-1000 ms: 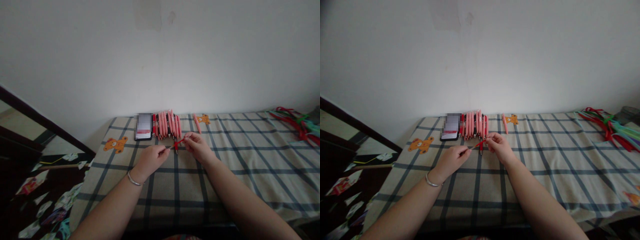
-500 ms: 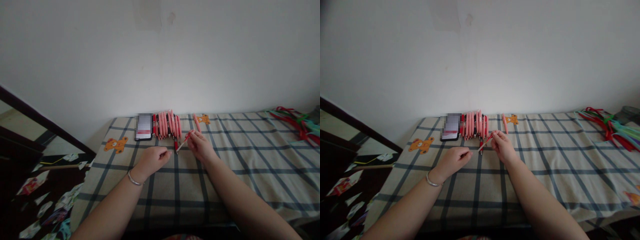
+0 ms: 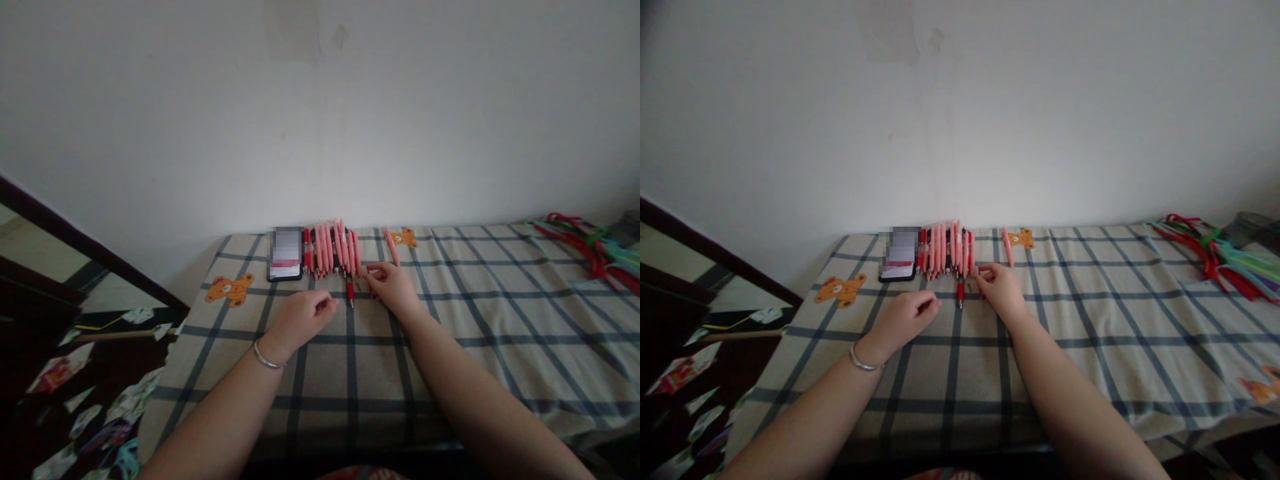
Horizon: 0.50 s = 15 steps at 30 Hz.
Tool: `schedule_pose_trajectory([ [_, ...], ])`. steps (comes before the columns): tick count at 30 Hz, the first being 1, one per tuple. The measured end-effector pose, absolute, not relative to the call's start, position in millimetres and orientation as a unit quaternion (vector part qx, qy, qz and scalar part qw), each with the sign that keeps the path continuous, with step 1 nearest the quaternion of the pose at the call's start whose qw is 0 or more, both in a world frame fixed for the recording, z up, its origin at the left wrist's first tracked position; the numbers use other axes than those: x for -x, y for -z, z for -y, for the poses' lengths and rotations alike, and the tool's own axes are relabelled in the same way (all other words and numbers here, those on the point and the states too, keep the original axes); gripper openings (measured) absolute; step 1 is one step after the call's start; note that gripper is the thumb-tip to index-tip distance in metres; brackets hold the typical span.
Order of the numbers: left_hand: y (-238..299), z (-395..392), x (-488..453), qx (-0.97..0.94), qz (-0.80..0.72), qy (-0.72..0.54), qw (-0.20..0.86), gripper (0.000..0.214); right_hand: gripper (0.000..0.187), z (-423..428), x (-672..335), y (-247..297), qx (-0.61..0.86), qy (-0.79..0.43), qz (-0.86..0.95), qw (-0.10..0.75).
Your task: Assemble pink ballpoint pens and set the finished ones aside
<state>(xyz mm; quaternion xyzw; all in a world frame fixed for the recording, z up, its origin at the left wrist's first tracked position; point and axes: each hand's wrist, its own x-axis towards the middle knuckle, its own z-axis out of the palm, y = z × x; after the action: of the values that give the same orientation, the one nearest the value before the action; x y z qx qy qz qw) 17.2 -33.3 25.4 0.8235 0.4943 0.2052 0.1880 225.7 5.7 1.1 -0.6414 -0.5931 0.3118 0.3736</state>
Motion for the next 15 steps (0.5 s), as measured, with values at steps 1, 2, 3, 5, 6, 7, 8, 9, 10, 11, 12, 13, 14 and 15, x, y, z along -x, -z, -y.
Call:
schedule_pose_trajectory([
  [1, -25.3, 33.3, -17.1, -0.823, -0.494, -0.206, 0.190, 0.036, 0.029, -5.0, -224.9, -2.3, 0.648, -0.290, 0.606, 0.360],
  [2, -25.2, 33.3, -16.9, -0.823, -0.494, -0.206, 0.191, 0.035, 0.029, -4.4, -224.2, -3.3, 0.655, -0.262, 0.618, 0.347],
  [3, -25.2, 33.3, -16.8, -0.823, -0.493, -0.207, 0.192, 0.035, 0.028, -3.9, -223.7, -4.1, 0.661, -0.234, 0.630, 0.335],
  [5, -25.3, 33.3, -16.6, -0.823, -0.493, -0.208, 0.192, 0.036, 0.024, -2.9, -223.2, -5.2, 0.666, -0.188, 0.650, 0.314],
  [6, -25.4, 33.2, -16.6, -0.823, -0.493, -0.207, 0.192, 0.036, 0.022, -2.4, -223.1, -5.5, 0.666, -0.174, 0.658, 0.306],
  [7, -25.4, 33.2, -16.7, -0.823, -0.493, -0.207, 0.192, 0.036, 0.021, -1.9, -223.0, -5.6, 0.665, -0.166, 0.663, 0.300],
  [8, -25.4, 33.1, -16.7, -0.822, -0.494, -0.205, 0.193, 0.037, 0.020, -1.5, -223.0, -5.6, 0.663, -0.163, 0.667, 0.298],
  [9, -25.3, 33.0, -16.7, -0.822, -0.495, -0.205, 0.194, 0.037, 0.020, -1.2, -223.1, -5.4, 0.662, -0.162, 0.669, 0.297],
  [10, -25.2, 33.0, -16.6, -0.821, -0.496, -0.206, 0.196, 0.038, 0.020, -1.0, -223.3, -5.2, 0.660, -0.163, 0.670, 0.299],
  [11, -24.9, 32.9, -16.2, -0.819, -0.495, -0.208, 0.201, 0.038, 0.020, -0.9, -223.6, -4.8, 0.658, -0.166, 0.669, 0.303],
  [12, -24.6, 33.0, -15.8, -0.817, -0.494, -0.214, 0.207, 0.038, 0.020, -0.9, -224.0, -4.4, 0.658, -0.168, 0.667, 0.308],
  [13, -24.3, 33.1, -15.1, -0.813, -0.493, -0.223, 0.216, 0.037, 0.020, -1.0, -224.7, -3.9, 0.657, -0.169, 0.664, 0.315],
  [14, -24.1, 33.4, -14.4, -0.808, -0.490, -0.235, 0.228, 0.034, 0.019, -1.2, -225.5, -3.4, 0.656, -0.171, 0.660, 0.323],
  [15, -24.0, 33.7, -13.6, -0.802, -0.487, -0.248, 0.240, 0.032, 0.018, -1.3, -226.5, -2.8, 0.655, -0.173, 0.656, 0.331],
])
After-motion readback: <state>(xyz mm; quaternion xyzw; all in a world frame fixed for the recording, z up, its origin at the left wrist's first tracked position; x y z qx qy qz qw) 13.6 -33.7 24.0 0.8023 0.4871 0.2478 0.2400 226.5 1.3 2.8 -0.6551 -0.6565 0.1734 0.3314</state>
